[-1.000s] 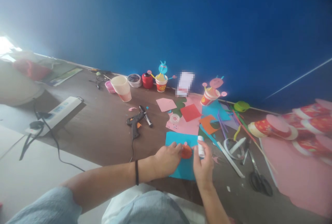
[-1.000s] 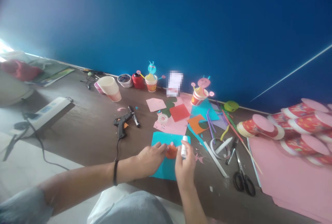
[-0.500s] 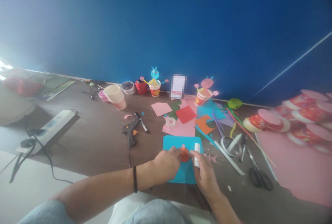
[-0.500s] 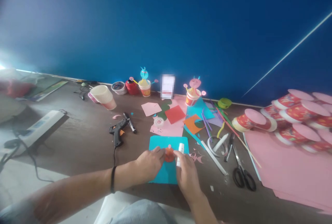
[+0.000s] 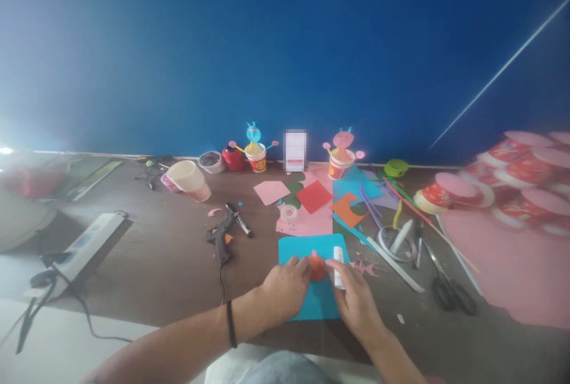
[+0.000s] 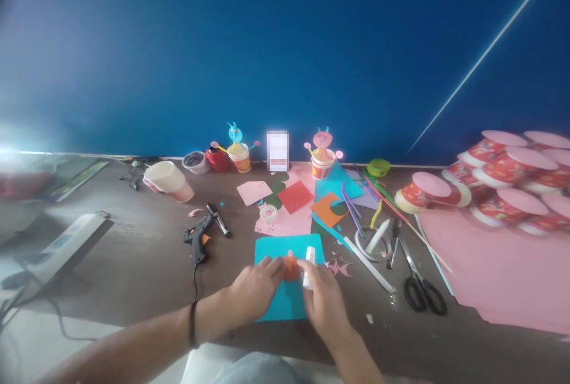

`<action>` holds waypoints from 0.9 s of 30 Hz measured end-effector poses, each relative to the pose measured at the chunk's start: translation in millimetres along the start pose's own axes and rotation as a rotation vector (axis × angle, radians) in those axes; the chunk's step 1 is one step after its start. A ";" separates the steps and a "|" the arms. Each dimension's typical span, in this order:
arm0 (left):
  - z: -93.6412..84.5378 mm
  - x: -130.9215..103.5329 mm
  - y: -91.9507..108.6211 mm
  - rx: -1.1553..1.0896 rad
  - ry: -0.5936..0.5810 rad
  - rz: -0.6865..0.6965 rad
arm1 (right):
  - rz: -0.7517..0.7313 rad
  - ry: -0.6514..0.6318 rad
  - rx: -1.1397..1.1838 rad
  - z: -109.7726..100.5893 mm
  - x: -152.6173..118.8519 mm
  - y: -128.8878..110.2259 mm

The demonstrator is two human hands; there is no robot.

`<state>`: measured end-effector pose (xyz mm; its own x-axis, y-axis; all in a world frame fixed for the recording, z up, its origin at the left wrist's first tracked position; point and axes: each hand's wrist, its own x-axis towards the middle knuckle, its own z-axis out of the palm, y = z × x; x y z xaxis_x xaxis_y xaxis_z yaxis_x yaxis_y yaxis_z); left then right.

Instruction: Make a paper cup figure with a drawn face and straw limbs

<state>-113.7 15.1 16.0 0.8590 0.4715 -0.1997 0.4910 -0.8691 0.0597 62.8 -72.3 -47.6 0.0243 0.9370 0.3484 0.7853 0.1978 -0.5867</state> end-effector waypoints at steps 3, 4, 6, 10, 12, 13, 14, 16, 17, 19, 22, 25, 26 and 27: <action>-1.0 0.5 -0.3 -0.028 -0.006 -0.025 | 0.011 0.000 0.017 -0.7 -0.5 -0.4; -0.6 0.8 -0.7 -0.042 -0.003 -0.033 | 0.014 0.000 0.020 -0.9 -0.7 -0.7; 1.7 1.7 -1.9 -0.074 0.008 -0.047 | 0.019 -0.001 0.023 -1.4 -0.6 -1.5; 9.2 4.1 -4.2 -0.126 0.043 -0.074 | 0.032 -0.002 0.027 -2.3 0.4 -3.3; 13.0 4.9 -4.7 -0.152 0.059 -0.092 | 0.036 0.006 0.029 -2.6 1.0 -3.9; 14.8 4.9 -4.7 -0.165 0.068 -0.096 | 0.036 0.006 0.033 -2.7 1.2 -4.2; 16.3 4.7 -4.5 -0.177 0.077 -0.099 | 0.035 0.003 0.039 -2.6 1.4 -4.4; 18.8 3.9 -3.9 -0.189 0.096 -0.098 | 0.039 -0.005 0.046 -2.2 1.5 -4.4; 19.5 3.6 -3.9 -0.189 0.103 -0.096 | 0.046 -0.007 0.046 -1.9 1.4 -4.2; 19.4 4.1 -5.4 -0.199 0.107 -0.096 | 0.054 -0.005 0.041 -1.0 1.3 -3.3; 14.3 8.7 -13.6 -0.347 0.125 -0.102 | 0.046 0.008 0.035 0.3 1.1 -1.6; 7.3 14.6 -25.4 -0.596 0.220 -0.145 | 0.038 0.017 0.040 0.7 1.0 -0.9; 5.9 15.5 -28.3 -0.629 0.249 -0.160 | 0.040 0.019 0.042 0.6 1.0 -1.1; 5.4 15.5 -30.0 -0.643 0.272 -0.170 | 0.043 0.022 0.043 0.3 1.1 -1.6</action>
<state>-115.9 47.7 5.8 0.7274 0.6861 -0.0116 0.5379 -0.5596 0.6305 61.3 -71.6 -46.5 0.0714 0.9386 0.3376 0.7561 0.1699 -0.6321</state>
